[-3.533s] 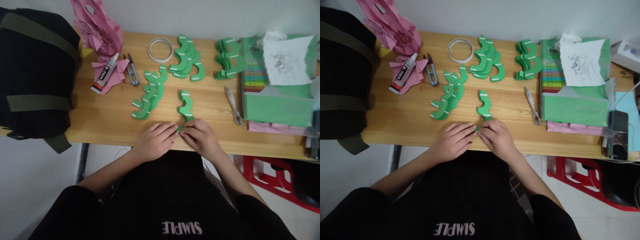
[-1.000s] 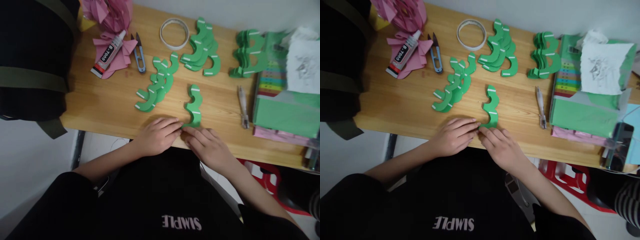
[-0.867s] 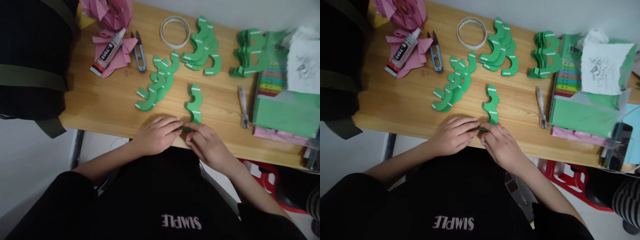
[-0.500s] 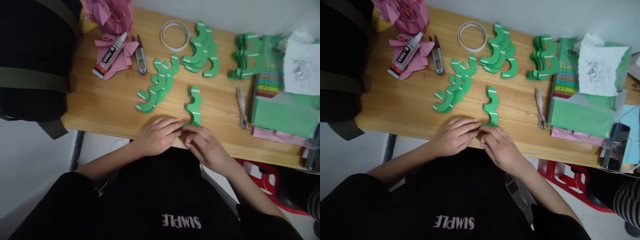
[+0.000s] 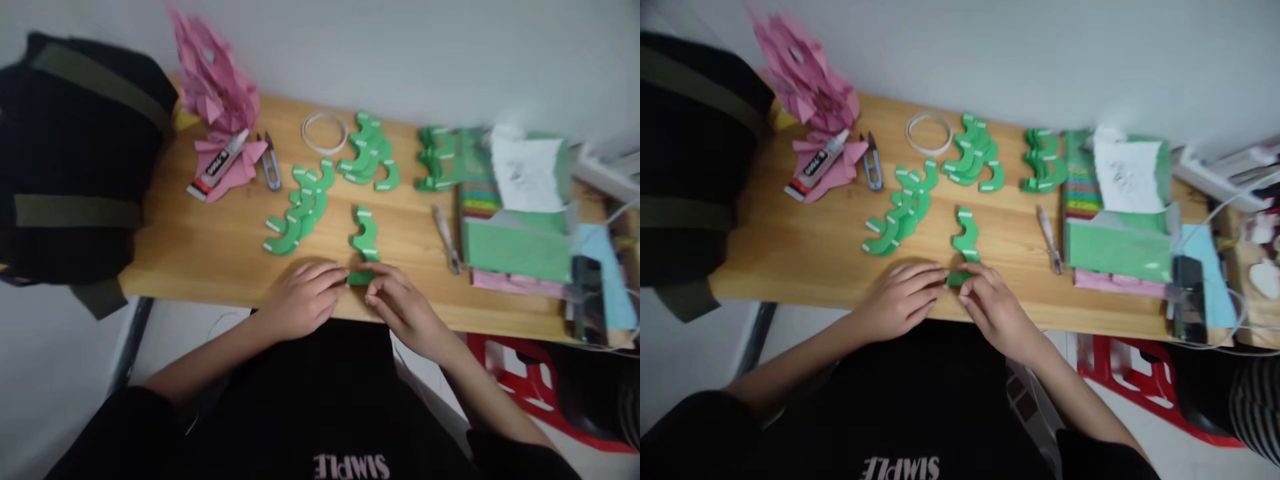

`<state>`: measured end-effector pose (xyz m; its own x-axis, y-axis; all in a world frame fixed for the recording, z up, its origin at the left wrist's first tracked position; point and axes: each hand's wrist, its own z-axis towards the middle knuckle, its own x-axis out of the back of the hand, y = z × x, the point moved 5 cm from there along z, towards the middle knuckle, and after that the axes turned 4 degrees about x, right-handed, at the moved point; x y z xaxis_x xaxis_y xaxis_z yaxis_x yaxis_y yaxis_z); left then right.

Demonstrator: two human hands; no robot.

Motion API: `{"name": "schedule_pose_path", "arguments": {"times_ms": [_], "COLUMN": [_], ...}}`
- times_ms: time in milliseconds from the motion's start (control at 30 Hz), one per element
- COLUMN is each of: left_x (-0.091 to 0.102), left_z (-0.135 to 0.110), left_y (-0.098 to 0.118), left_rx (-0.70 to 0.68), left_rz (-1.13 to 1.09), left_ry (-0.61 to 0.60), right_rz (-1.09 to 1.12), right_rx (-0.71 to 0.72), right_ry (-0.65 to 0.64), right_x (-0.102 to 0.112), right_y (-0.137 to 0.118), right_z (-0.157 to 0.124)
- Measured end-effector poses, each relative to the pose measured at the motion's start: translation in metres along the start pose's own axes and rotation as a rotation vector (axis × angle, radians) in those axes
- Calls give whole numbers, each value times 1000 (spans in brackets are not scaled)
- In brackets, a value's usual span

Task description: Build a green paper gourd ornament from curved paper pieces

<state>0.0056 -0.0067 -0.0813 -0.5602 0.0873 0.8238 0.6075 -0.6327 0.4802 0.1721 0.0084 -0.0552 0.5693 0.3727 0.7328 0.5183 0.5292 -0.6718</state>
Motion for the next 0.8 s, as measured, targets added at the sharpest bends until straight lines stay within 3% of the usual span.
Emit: {"name": "schedule_pose_path", "arguments": {"times_ms": [100, 200, 267, 367, 467, 567, 700, 800], "left_x": [2, 2, 0, -2, -5, -8, -13, -13], "left_z": [3, 8, 12, 15, 17, 20, 24, 25], "left_y": [0, -1, -2, 0, 0, -3, -5, -5], "left_rx": [37, 85, 123, 137, 177, 258, 302, 300], "left_rz": [-70, -141, -152, -155, -146, -121, -92, -66], "left_ry": [7, 43, 61, 79, 81, 51, 9, 18], "right_rz": [-57, -156, -214, -268, -344, -425, -519, -595], "right_rx": [-176, -567, -681, -863, -984, -1020, -970, -849], "right_ry": [252, 576, 648, 606, 518, 442, 405, 449], "right_x": [47, 120, 164, 208, 229, 237, 241, 242], "right_y": [43, 111, 145, 180, 196, 202, 203, 191], "right_z": [0, -3, 3, 14, 22, 25, 26, 26]}}
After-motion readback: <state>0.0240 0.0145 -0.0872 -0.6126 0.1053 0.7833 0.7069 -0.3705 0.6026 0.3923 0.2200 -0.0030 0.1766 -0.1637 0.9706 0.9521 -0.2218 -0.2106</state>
